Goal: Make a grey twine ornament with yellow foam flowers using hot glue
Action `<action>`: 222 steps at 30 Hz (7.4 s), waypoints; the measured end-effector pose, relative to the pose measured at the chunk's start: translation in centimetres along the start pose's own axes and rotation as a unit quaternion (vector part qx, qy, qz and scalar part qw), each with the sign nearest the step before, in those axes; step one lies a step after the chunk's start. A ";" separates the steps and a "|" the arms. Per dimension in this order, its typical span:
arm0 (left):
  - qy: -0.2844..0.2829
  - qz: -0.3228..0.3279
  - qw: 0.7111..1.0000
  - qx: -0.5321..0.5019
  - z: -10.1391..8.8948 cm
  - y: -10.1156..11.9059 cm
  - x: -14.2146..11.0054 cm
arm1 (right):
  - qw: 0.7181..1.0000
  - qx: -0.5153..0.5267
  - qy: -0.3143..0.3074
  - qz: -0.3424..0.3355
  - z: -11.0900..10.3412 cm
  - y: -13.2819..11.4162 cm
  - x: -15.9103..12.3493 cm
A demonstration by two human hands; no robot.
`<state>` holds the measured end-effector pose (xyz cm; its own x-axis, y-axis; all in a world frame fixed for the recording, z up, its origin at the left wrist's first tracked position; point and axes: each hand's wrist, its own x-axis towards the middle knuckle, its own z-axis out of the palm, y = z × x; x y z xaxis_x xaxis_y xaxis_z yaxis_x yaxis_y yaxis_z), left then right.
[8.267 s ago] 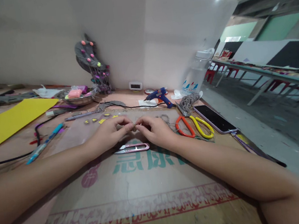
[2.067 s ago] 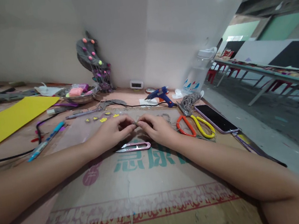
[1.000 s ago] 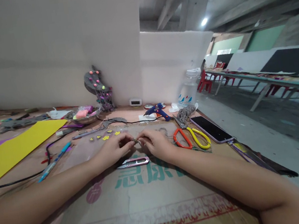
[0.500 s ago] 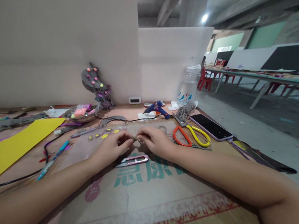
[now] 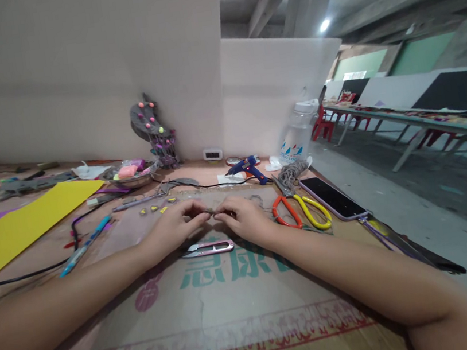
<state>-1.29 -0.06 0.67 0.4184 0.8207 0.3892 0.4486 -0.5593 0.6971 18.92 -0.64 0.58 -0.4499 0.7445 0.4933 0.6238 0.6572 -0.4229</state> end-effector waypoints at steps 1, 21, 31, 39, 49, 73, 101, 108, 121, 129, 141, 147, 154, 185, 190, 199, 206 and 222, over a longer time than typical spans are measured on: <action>0.004 -0.005 1.000 0.001 0.0 0.0 0.0 | 1.000 0.001 0.000 0.001 -0.1 -0.1 0.0; 0.032 -0.030 0.998 -0.047 -0.1 0.0 0.3 | 0.997 -0.023 -0.013 0.072 -1.2 0.1 0.0; 0.029 -0.069 0.995 -0.070 0.0 -0.5 0.4 | 0.962 -0.095 0.221 0.130 -7.4 5.7 2.4; 0.022 -0.086 0.991 -0.096 0.2 -0.6 0.4 | 0.969 -0.078 0.124 0.201 -6.4 11.9 1.9; -0.010 -0.120 0.985 -0.121 0.4 -0.6 0.5 | 0.969 -0.062 0.031 0.238 -6.0 13.1 1.6; -0.013 -0.101 0.991 -0.088 0.3 -0.5 0.8 | 0.949 0.155 0.125 0.244 -7.0 3.5 1.2; 0.023 -0.103 0.988 -0.112 -0.4 0.0 0.7 | 0.991 0.034 0.035 0.127 -3.4 -0.3 -2.6; 0.020 -0.110 0.990 -0.089 -0.5 -0.2 0.6 | 0.992 -0.015 0.013 0.121 -3.6 -0.7 -2.6; 0.026 -0.105 0.990 -0.091 -0.2 -0.6 0.7 | 0.992 -0.041 0.005 0.116 -3.3 -0.1 -2.7; 0.021 -0.101 0.991 -0.089 -0.3 -0.6 0.6 | 0.989 -0.057 0.003 0.135 -3.5 -0.7 -2.4; 0.023 -0.094 0.991 -0.090 -0.1 -0.6 0.4 | 0.988 -0.064 0.000 0.143 -3.3 -0.6 -2.4; 0.025 -0.088 0.992 -0.083 -0.1 -0.7 0.6 | 0.986 -0.072 -0.001 0.153 -3.3 -0.7 -2.5; 0.022 -0.088 0.992 -0.088 -0.1 -0.7 0.5 | 0.987 -0.073 0.003 0.145 -3.4 -0.9 -2.4; 0.023 -0.081 0.992 -0.090 -0.1 -0.8 0.5 | 0.985 -0.084 0.006 0.148 -3.4 -0.7 -2.6; 0.023 -0.084 0.992 -0.089 -0.1 -0.7 0.5 | 0.985 -0.087 0.009 0.150 -3.5 -0.7 -2.6; 0.026 -0.080 0.992 -0.097 -0.1 -0.7 0.4 | 0.986 -0.083 0.010 0.145 -3.4 -0.8 -2.5; 0.028 -0.081 0.992 -0.091 -0.1 -0.7 0.5 | 0.987 -0.078 0.007 0.143 -3.3 -0.3 -2.7; 0.046 -0.110 0.986 -0.116 -0.4 -0.8 0.8 | 0.991 -0.022 -0.017 0.134 -3.4 -0.7 -2.6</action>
<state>-1.60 1.08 0.66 0.2528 0.9321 0.2592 0.3234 -0.3339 0.8854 21.80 -3.41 2.15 -0.2845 0.8959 0.3413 0.7506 0.4296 -0.5020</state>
